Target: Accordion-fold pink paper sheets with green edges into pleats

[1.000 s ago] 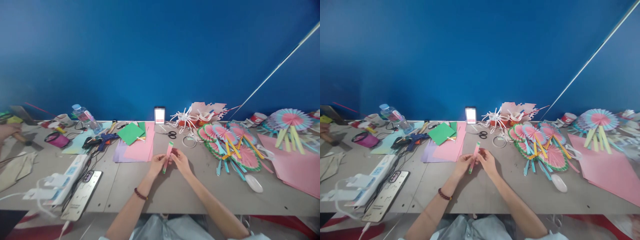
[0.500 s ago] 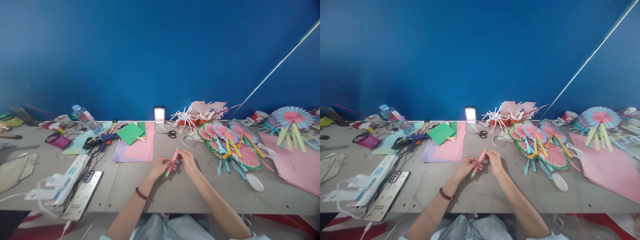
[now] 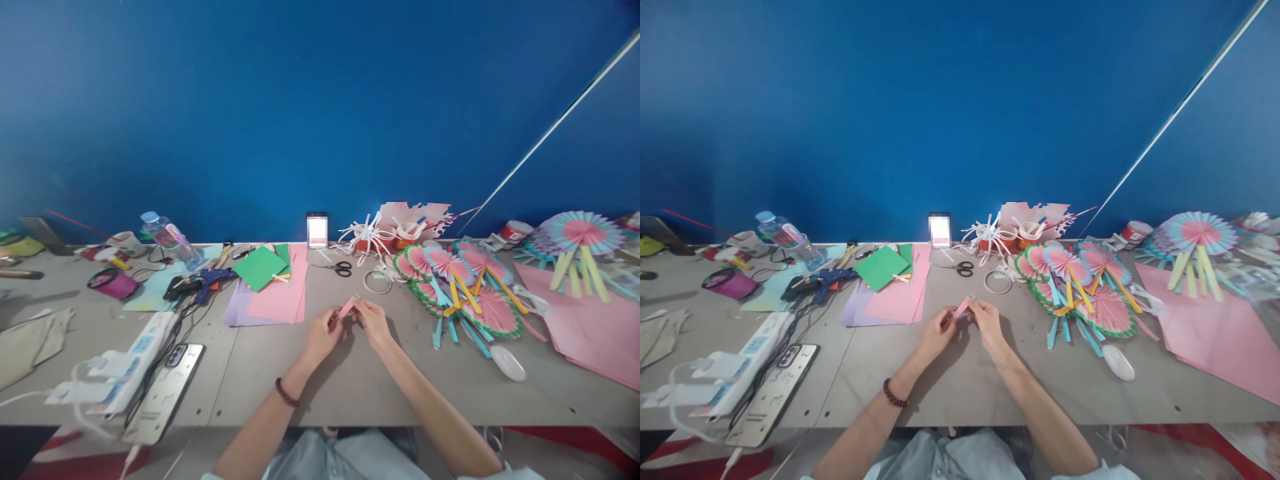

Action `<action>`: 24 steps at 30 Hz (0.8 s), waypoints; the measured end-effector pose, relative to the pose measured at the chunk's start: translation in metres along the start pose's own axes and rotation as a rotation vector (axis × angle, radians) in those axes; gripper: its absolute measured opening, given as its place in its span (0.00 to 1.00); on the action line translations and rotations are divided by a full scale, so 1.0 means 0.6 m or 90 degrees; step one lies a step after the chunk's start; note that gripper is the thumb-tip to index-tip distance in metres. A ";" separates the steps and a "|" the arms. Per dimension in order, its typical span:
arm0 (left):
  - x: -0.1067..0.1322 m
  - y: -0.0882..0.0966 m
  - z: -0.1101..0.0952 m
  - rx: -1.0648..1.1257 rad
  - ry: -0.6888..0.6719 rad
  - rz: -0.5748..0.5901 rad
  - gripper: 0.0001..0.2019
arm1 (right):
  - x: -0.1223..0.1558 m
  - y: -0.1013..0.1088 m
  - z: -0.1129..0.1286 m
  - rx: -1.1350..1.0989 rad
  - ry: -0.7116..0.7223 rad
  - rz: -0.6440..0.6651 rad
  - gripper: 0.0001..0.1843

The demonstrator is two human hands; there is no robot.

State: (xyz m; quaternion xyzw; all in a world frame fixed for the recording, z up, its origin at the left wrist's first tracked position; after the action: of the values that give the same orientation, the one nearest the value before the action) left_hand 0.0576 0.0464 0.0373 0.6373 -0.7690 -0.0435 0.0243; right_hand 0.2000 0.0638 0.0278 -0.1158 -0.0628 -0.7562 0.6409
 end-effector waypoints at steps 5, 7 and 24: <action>0.006 0.001 -0.023 -0.382 -0.148 -0.029 0.13 | 0.005 0.000 0.005 0.037 0.020 -0.015 0.25; 0.005 0.001 -0.023 -0.424 -0.165 -0.030 0.13 | 0.006 0.001 0.010 0.056 0.034 -0.020 0.25; 0.015 0.030 -0.048 -0.275 -0.350 -0.158 0.12 | 0.021 -0.017 0.028 0.059 0.262 0.044 0.19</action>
State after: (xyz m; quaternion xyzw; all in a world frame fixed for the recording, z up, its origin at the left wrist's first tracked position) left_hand 0.0411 0.0400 0.0673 0.6705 -0.6368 -0.3766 -0.0547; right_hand 0.1899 0.0578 0.0480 0.0684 0.0390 -0.7377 0.6705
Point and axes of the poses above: each hand's wrist, its own x-axis away from the middle knuckle, its own y-axis out of the back of the hand, z = x × y, the point moved 7 cm from there along -x, towards the middle knuckle, and after that the axes turned 11 degrees about x, right-handed, at the moved point
